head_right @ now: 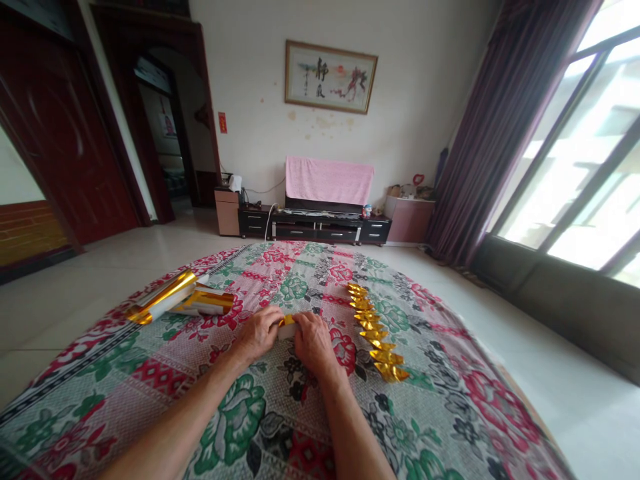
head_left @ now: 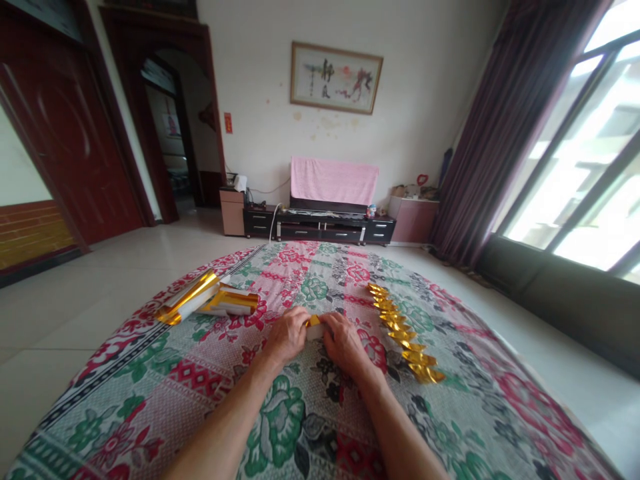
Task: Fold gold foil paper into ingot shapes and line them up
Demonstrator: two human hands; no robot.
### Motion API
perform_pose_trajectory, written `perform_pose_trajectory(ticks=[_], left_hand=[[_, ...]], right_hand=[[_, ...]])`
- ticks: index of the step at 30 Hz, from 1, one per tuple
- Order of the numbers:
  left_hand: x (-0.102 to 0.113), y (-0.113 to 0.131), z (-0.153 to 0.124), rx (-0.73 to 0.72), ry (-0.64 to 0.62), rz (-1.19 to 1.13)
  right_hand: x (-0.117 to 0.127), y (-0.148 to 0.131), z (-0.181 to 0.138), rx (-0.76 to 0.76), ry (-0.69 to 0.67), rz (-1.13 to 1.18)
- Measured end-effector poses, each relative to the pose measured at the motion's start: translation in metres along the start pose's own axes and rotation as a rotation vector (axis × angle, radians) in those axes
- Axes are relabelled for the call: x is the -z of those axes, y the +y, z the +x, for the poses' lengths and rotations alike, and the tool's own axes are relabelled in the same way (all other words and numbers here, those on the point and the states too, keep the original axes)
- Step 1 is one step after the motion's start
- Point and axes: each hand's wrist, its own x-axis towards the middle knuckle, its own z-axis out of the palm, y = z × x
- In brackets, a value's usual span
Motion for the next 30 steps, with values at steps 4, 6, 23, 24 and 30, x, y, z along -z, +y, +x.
perform_pose_trajectory(ticks=[4,6,23,24,30], left_hand=[[-0.001,-0.001,0.0,-0.003,-0.012,0.055],[0.0,0.0,0.0,-0.027,-0.035,0.082],[0.011,0.004,-0.002,-0.073,-0.106,0.119],[0.01,0.003,-0.002,-0.066,-0.104,0.121],[0.011,0.004,0.0,-0.006,-0.141,0.196]], right_hand=[[0.0,0.0,0.0,-0.001,-0.001,0.0],[0.001,-0.001,0.0,0.006,-0.013,-0.009],[0.003,-0.004,-0.003,0.054,-0.043,-0.057],[0.002,-0.004,-0.003,0.052,-0.036,-0.057],[-0.002,-0.002,-0.002,0.054,-0.009,-0.052]])
